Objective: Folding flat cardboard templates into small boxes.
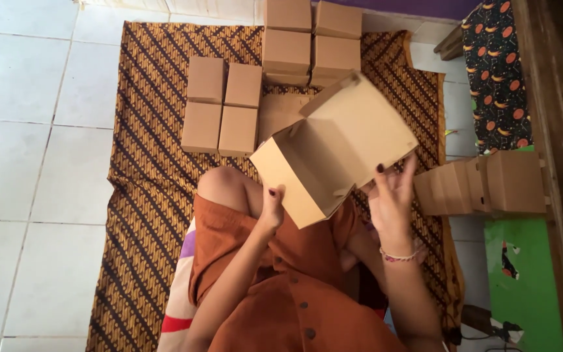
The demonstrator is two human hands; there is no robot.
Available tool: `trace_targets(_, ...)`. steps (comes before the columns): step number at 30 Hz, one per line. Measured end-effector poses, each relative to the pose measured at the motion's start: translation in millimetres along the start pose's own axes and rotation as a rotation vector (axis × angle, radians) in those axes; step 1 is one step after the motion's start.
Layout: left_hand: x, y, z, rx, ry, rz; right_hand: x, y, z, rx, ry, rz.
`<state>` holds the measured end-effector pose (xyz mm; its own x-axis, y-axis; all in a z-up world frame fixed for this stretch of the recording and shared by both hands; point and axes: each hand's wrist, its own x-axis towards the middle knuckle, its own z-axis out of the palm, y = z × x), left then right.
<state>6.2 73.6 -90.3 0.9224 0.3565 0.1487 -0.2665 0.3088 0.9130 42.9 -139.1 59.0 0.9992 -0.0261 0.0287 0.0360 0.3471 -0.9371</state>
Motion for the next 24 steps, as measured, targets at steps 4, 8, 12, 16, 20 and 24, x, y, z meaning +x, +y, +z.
trace_targets(4, -8.6, 9.9, 14.9, -0.290, 0.092, -0.170, -7.8, -11.4, 15.8, -0.210, -0.093, -0.077)
trace_targets(8, 0.1, -26.2, 2.8, -0.310, 0.063, -0.068, -10.6, -30.4, 18.9, -0.423, -0.201, -0.178)
trace_targets(12, 9.7, 8.1, 12.8, -0.324, 0.133, -0.117, -15.9, -45.7, 28.7, -0.560, -0.366, -0.222)
trace_targets(16, 14.1, 38.0, 23.8, -0.186, 0.122, -0.061, -23.2, -66.9, 44.0, -0.921, -0.542, -0.378)
trace_targets(20, 13.8, 45.9, 27.2, -0.206, 0.172, -0.080, -27.8, -73.6, 48.5, -1.064, -0.622, -0.427)
trace_targets(24, 11.4, 73.1, 41.4, -0.168, 0.206, -0.077, -31.2, -70.3, 56.3, -1.063, -0.678, -0.473)
